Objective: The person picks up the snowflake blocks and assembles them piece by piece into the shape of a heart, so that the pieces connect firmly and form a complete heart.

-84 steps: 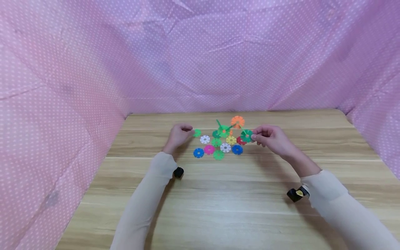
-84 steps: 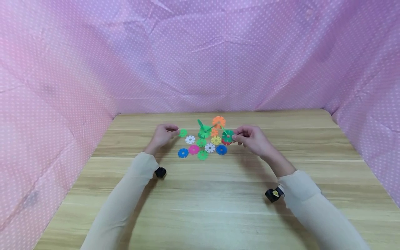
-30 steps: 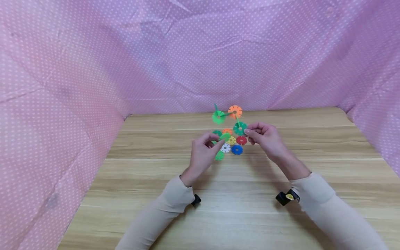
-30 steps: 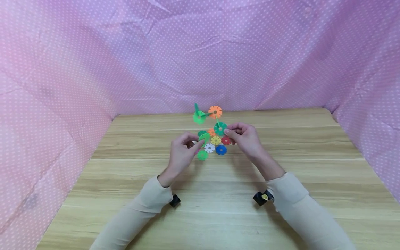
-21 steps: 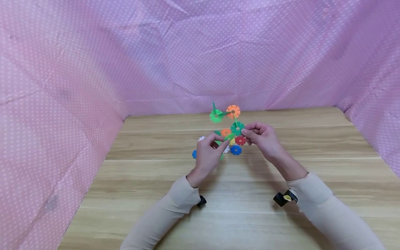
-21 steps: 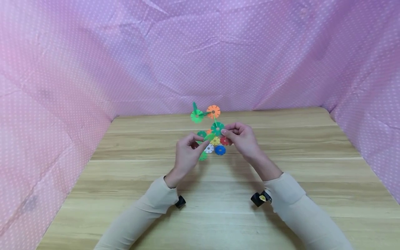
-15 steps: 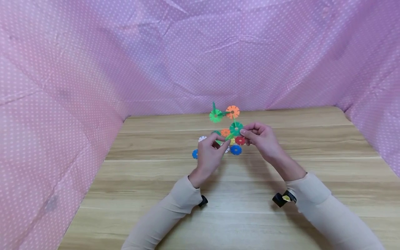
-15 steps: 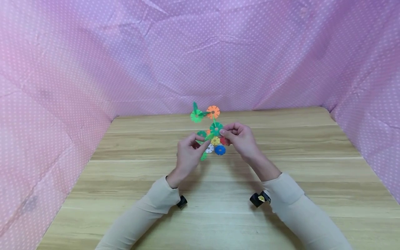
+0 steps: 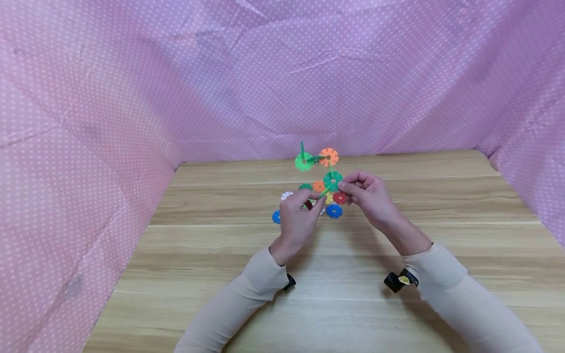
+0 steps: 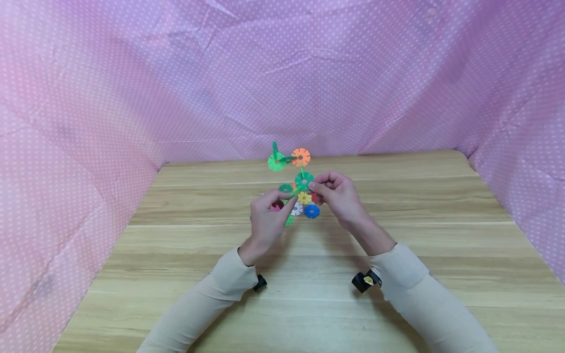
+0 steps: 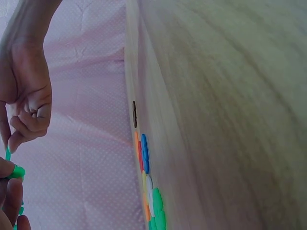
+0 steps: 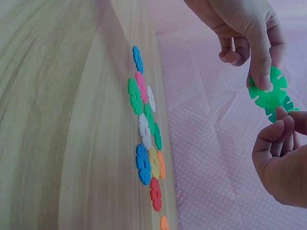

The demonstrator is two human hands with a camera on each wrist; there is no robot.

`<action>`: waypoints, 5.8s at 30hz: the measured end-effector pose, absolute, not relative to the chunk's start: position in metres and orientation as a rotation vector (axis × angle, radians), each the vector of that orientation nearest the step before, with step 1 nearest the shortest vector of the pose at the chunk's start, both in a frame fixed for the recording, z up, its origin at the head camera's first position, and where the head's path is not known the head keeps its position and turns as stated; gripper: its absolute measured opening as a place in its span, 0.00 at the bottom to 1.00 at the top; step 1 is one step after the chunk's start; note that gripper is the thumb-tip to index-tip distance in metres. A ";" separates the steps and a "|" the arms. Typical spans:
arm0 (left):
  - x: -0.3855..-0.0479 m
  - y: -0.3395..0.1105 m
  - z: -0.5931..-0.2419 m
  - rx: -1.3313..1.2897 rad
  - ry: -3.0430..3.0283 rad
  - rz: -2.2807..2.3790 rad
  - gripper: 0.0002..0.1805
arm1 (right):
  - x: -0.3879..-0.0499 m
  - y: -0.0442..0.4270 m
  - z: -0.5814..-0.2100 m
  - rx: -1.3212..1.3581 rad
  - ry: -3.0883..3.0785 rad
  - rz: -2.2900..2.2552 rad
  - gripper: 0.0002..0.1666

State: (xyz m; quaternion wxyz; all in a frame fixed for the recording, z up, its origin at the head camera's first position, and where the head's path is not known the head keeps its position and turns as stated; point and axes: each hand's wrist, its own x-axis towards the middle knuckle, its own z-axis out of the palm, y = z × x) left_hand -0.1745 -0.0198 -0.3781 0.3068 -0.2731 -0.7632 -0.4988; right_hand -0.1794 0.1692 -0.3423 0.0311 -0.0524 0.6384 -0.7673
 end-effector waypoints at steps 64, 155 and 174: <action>-0.187 -0.058 -0.379 -0.582 -2.384 -1.574 0.09 | -0.184 0.183 -0.342 -0.181 2.190 -2.178 0.11; -0.178 -0.033 -0.383 -0.218 -2.212 -2.291 0.10 | -0.183 0.183 -0.352 -0.203 2.096 -2.379 0.04; -0.174 -0.028 -0.382 -0.133 -2.130 -2.353 0.07 | -0.182 0.181 -0.350 -0.242 2.166 -2.345 0.15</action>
